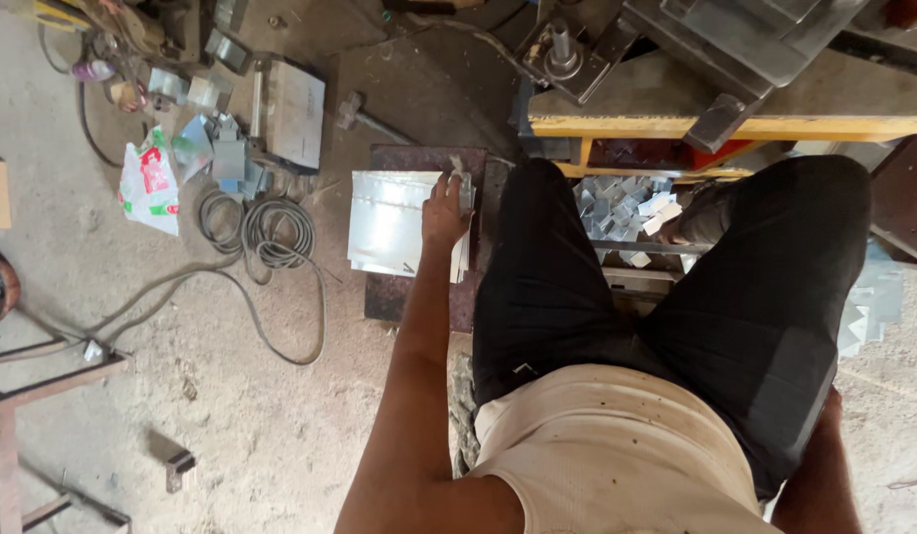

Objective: The person picks up metal sheets, positions them into a press machine to create bends, and places the resulting metal components onto a pile.

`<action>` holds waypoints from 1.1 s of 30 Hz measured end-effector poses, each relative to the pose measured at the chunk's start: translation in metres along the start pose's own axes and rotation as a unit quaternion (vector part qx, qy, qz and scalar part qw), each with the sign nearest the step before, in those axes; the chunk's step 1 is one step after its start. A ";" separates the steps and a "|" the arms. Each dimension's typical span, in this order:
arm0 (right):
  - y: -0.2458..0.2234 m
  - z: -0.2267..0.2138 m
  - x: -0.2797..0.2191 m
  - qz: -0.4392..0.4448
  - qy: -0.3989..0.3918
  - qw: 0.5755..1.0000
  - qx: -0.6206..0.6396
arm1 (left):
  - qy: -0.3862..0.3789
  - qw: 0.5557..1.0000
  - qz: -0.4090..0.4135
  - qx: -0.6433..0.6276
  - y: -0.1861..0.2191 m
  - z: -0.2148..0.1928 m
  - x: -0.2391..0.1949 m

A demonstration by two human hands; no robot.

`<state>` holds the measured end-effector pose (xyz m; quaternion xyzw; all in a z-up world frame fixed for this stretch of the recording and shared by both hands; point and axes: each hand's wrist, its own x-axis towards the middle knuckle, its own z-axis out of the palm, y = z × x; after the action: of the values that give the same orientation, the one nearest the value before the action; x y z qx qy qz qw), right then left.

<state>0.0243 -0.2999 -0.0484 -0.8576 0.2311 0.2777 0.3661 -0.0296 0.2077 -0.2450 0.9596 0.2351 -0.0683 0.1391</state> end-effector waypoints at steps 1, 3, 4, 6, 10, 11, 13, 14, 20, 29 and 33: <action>0.003 0.001 0.002 -0.001 -0.003 1.000 -0.006 | 0.010 1.000 0.004 -0.019 -0.003 0.004 -0.007; 0.012 0.002 0.009 -0.005 -0.006 1.000 -0.021 | 0.104 0.993 -0.009 -0.062 -0.012 0.012 -0.023; 0.018 0.002 0.013 -0.008 -0.007 1.000 -0.026 | 0.189 0.978 -0.025 -0.085 -0.019 0.017 -0.037; 0.032 0.002 0.024 -0.018 -0.003 0.999 -0.037 | 0.255 0.940 -0.209 -0.088 -0.027 0.023 -0.060; 0.063 -0.002 0.046 -0.021 0.007 0.994 -0.105 | 0.273 0.578 -0.610 -0.469 -0.034 0.044 -0.120; 0.068 -0.003 0.053 -0.011 0.028 0.999 -0.041 | 0.251 0.482 -0.641 -0.542 -0.036 0.048 -0.132; 0.081 -0.007 0.071 0.011 0.061 0.997 0.055 | 0.278 0.487 -0.586 -0.585 -0.040 0.055 -0.139; 0.084 -0.010 0.081 0.022 0.074 0.992 0.104 | 0.289 0.490 -0.556 -0.606 -0.043 0.056 -0.138; 0.080 -0.045 0.146 -0.167 0.092 0.937 0.291 | 0.414 0.825 -0.251 -0.290 -0.057 0.020 -0.124; 0.030 -0.008 0.119 -0.384 0.067 0.887 0.249 | 0.351 0.833 -0.036 -0.426 0.004 -0.099 -0.183; 0.002 0.024 0.054 -0.367 -0.179 0.886 0.220 | 0.133 0.833 0.166 -0.511 0.074 -0.097 -0.126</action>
<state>0.0555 -0.2938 -0.0983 -0.7142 -0.1139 0.2144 0.6565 -0.0994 0.1196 -0.1108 0.7764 0.0902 0.2135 0.5860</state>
